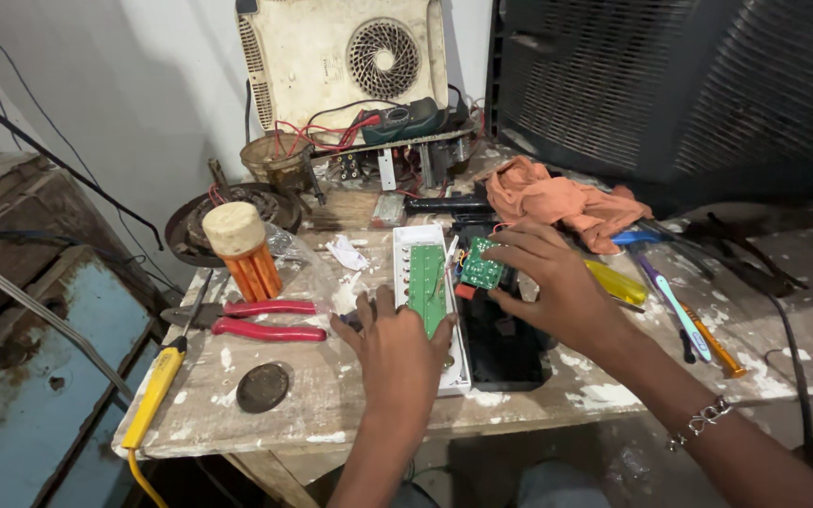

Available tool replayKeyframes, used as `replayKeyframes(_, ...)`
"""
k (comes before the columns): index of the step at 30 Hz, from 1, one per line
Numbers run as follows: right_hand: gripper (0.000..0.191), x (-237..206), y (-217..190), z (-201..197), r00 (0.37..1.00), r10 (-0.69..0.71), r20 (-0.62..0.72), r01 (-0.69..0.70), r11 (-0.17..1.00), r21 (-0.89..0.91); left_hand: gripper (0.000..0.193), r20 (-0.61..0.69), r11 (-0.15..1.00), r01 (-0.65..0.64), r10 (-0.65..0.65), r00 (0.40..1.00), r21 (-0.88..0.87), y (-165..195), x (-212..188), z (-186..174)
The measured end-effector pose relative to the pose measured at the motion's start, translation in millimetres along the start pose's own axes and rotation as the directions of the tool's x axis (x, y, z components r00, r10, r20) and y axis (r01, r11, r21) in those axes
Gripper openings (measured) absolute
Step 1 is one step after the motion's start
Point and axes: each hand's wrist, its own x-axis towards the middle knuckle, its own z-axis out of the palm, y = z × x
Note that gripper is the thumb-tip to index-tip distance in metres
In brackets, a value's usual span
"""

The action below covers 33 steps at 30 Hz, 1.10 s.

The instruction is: The person wipes a clear plastic cover with an orange cloth, then presses LED bulbs into a white housing strip and seats a green circuit board into the housing. They use a screwdriver on the assembly, handle a black battery pack and wires, and work the components into place on the workbench.

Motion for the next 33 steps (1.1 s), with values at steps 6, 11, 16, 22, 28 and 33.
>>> replayKeyframes(6, 0.045, 2.2, -5.6, 3.3, 0.999, 0.021, 0.029, -0.020, 0.999, -0.032, 0.068, 0.082, 0.975, -0.190, 0.201, 0.976, -0.118, -27.7, 1.3, -20.5)
replayKeyframes(11, 0.043, 0.8, -10.1, 7.0, 0.999, 0.011, 0.031, -0.008, 0.997, -0.083, 0.069, 0.150, 0.930, -0.273, 0.315, 0.937, -0.244, -51.4, 0.8, -26.7)
replayKeyframes(16, 0.042, -3.6, -10.8, 14.9, 1.000, -0.002, -0.007, 0.001, 0.991, -0.134, 0.057, -0.002, 0.909, -0.362, 0.370, 0.929, -0.208, -56.7, -1.5, -17.3)
replayKeyframes(22, 0.040, -8.9, -13.4, 19.6, 1.000, -0.017, -0.024, 0.011, 0.977, -0.212, 0.053, 0.024, 0.943, -0.263, 0.273, 0.962, -0.204, -52.1, 1.8, -16.3)
replayKeyframes(28, 0.038, -16.6, -17.4, 17.8, 0.999, -0.043, -0.030, 0.035, 0.973, -0.229, 0.046, 0.023, 0.968, -0.202, 0.208, 0.978, -0.149, -38.0, 4.2, -11.6)
replayKeyframes(33, 0.038, -22.3, -22.7, 15.8, 0.999, -0.043, -0.007, 0.040, 0.963, -0.267, 0.041, -0.081, 0.961, -0.239, 0.230, 0.970, -0.140, -32.7, -1.5, -4.4)
